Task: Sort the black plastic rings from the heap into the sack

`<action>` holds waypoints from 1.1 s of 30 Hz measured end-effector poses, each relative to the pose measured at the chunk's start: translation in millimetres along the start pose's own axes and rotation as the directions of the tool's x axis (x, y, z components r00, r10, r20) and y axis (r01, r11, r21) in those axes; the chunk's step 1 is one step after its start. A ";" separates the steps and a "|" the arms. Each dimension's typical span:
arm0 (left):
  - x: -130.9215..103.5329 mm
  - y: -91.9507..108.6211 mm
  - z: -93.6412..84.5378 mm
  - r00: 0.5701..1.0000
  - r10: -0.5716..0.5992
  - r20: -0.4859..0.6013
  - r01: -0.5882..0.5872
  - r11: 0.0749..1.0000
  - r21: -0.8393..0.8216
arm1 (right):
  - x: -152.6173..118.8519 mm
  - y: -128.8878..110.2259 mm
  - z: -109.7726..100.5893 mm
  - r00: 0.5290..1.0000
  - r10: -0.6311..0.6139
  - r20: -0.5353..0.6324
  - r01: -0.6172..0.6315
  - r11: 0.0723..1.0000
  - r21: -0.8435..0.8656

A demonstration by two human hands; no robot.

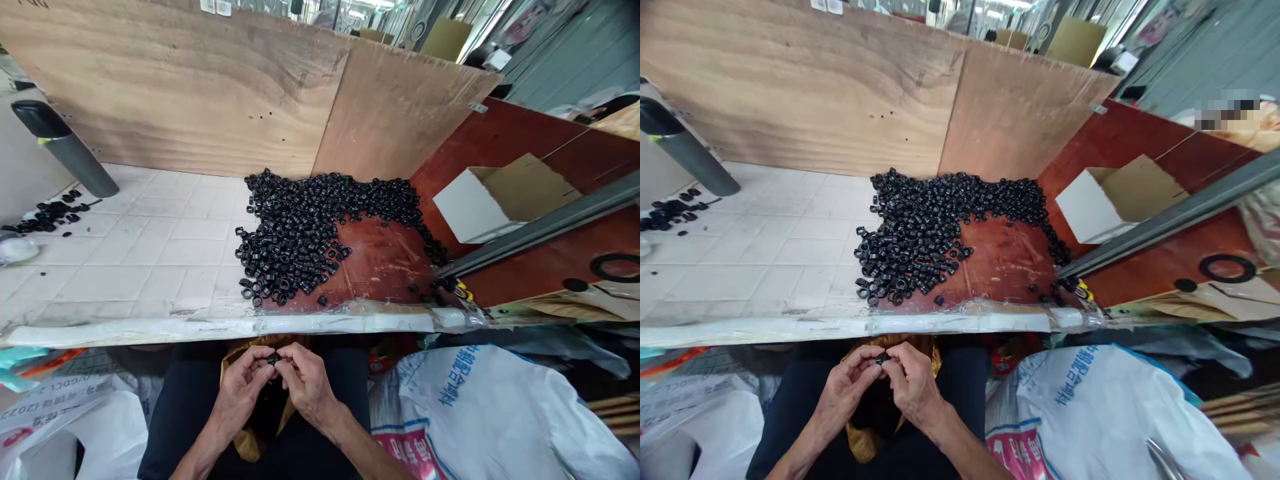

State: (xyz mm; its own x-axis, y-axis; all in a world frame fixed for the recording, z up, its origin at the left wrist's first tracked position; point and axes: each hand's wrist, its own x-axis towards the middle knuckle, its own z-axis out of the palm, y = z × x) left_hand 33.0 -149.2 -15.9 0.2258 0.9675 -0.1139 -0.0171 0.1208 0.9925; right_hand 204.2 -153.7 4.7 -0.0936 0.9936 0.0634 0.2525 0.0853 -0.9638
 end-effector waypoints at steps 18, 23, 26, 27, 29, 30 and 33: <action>-15.3 -42.5 -10.8 0.813 0.505 0.290 -0.568 0.575 0.589 | -15.6 17.6 20.5 0.690 0.676 0.259 -0.653 0.426 0.626; -20.0 -64.6 -23.5 0.770 0.494 0.402 -0.623 0.451 0.639 | -22.7 24.2 25.5 0.658 0.721 0.217 -0.731 0.543 0.412; -19.6 -47.5 -30.6 0.808 0.351 0.474 -0.590 0.479 0.650 | -20.1 17.2 9.8 0.944 0.306 -0.120 -0.310 0.951 -0.014; -18.2 -36.0 -32.0 0.818 0.323 0.477 -0.576 0.483 0.660 | -14.8 13.7 -0.1 0.976 0.100 -0.194 -0.133 0.977 -0.168; -10.3 -8.0 -32.0 0.844 0.320 0.431 -0.536 0.517 0.667 | 3.8 8.3 -25.1 0.938 -0.207 -0.279 0.085 0.916 -0.393; -2.8 6.5 -30.4 0.858 0.341 0.384 -0.514 0.556 0.654 | 16.0 7.5 -38.5 0.904 -0.282 -0.321 0.102 0.872 -0.479; 34.1 40.0 -20.5 0.881 0.446 0.156 -0.422 0.597 0.682 | 53.4 14.6 -71.9 0.907 -0.272 -0.321 0.018 0.787 -0.617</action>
State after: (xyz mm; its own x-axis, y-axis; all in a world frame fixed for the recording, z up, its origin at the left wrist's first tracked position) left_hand 20.1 -106.8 19.0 0.3432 0.8720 0.3490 0.5591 -0.4883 0.6701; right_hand 272.1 -94.1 12.6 0.1551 0.9021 0.4027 0.7911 0.1308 -0.5975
